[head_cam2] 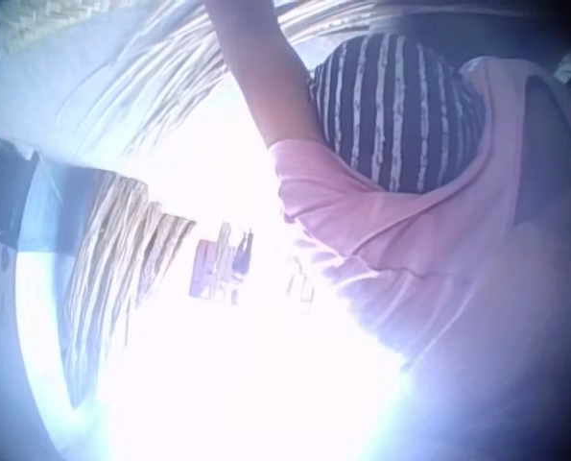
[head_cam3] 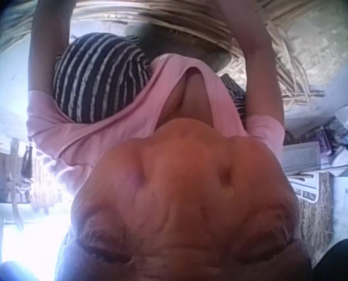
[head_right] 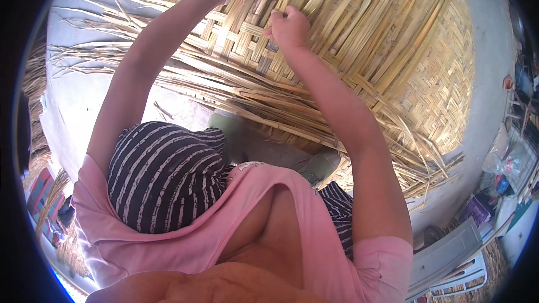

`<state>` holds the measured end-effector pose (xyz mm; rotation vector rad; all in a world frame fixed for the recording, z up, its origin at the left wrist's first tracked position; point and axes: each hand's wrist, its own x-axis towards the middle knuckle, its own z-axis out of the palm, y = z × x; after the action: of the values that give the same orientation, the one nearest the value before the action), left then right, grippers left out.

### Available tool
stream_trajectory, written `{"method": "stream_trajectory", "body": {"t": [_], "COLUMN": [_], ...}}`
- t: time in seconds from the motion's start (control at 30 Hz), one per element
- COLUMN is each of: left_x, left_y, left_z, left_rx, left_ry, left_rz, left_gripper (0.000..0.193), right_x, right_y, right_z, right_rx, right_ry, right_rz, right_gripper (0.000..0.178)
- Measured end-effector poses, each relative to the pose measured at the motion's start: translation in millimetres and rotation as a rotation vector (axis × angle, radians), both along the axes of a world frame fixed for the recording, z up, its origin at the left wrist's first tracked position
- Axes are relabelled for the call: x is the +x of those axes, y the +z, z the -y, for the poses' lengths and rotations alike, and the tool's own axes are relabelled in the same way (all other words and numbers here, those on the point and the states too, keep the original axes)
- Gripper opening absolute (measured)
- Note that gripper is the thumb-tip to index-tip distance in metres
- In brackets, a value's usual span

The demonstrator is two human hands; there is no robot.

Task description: The person weaves a basket by hand, interlacing thin dried palm strips into a growing circular base. The hands repeatedly pull strips through the weave and tighten the pattern.

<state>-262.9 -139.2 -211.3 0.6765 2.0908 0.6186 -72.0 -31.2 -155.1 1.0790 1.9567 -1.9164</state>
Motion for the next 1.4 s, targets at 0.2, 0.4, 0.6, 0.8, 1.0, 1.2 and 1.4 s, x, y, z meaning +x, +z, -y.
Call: {"method": "stream_trajectory", "body": {"t": [0.2,0.4,0.6,0.8,1.0,1.2,1.4], "left_x": [18.1,23.3,1.9,7.1,14.1,51.3,67.9], "left_y": [2.1,5.0,-21.1,-10.2,13.5,31.2,22.7], "left_z": [-1.4,-1.8,13.6,22.5,46.0,79.7,101.9], "left_rx": [0.099,0.075,0.409,0.609,0.622,0.490,0.539], "left_ry": [0.118,0.189,0.116,0.258,0.598,0.884,0.989], "left_rz": [-0.126,-0.077,0.401,0.595,0.500,0.302,0.206], "left_gripper": [0.041,0.041,0.024,0.013,0.019,0.016,0.016], "right_x": [3.1,6.2,-3.9,-11.7,-15.1,-10.0,6.3], "right_y": [-9.4,-11.3,-26.8,-45.5,-34.1,-41.3,-32.4], "right_z": [4.2,4.8,4.2,-8.2,-9.2,-9.6,-6.2], "right_rx": [0.059,0.055,0.226,0.424,0.298,0.393,0.601], "right_ry": [-0.042,0.002,0.234,0.590,0.553,0.565,0.653], "right_rz": [-0.059,-0.036,-0.013,-0.029,0.054,0.022,-0.104], "right_gripper": [0.022,0.022,0.043,0.054,0.045,0.037,0.035]}}
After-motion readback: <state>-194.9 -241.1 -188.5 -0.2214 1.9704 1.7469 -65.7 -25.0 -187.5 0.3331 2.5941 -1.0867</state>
